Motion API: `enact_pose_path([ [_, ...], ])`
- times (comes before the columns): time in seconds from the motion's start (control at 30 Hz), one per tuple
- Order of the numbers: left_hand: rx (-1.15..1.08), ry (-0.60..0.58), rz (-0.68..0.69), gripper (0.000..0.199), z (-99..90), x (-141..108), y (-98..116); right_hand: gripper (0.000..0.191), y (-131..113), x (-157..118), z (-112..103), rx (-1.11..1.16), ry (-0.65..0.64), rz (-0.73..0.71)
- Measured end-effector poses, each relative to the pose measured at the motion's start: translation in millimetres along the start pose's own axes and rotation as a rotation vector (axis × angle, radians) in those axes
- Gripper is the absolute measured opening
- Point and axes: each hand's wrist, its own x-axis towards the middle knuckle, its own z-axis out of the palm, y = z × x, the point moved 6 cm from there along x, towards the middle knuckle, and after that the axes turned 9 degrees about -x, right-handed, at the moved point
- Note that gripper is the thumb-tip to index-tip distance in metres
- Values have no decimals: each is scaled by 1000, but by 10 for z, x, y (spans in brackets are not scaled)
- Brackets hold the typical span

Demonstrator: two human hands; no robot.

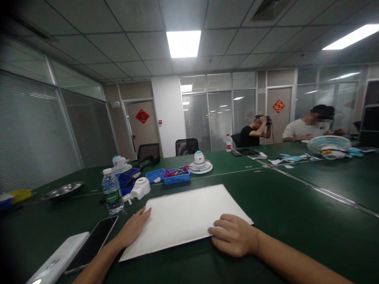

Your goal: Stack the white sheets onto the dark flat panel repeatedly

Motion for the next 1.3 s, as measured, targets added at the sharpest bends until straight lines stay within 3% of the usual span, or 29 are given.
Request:
enact_pose_path([
  [0.3, -415, 95, 66, 63, -224, 102, -250, 10, 78, 5, -171, -116, 54, -48],
  [0.6, -295, 143, 327, 53, -212, 94, -20, 27, 415, -220, -401, -104, 41, 91],
  [0.73, -299, 105, 340, 45, -169, 114, 77, 33, 467, -305, -331, -74, 96, 198],
  [0.97, -348, 110, 287, 45, -199, 11, 115, 25, 418, -269, -145, -51, 11, 280],
  [1.1, -350, 107, 305, 45, -237, -36, 167, 28, 501, -247, -194, -70, 54, 371],
  [1.2, -318, 137, 324, 52, -247, -64, 186, 21, 630, -171, -252, -112, -4, 430],
  [1.3, -302, 196, 226, 67, -231, -49, 99, 17, 836, -107, -405, -130, -76, 566],
])
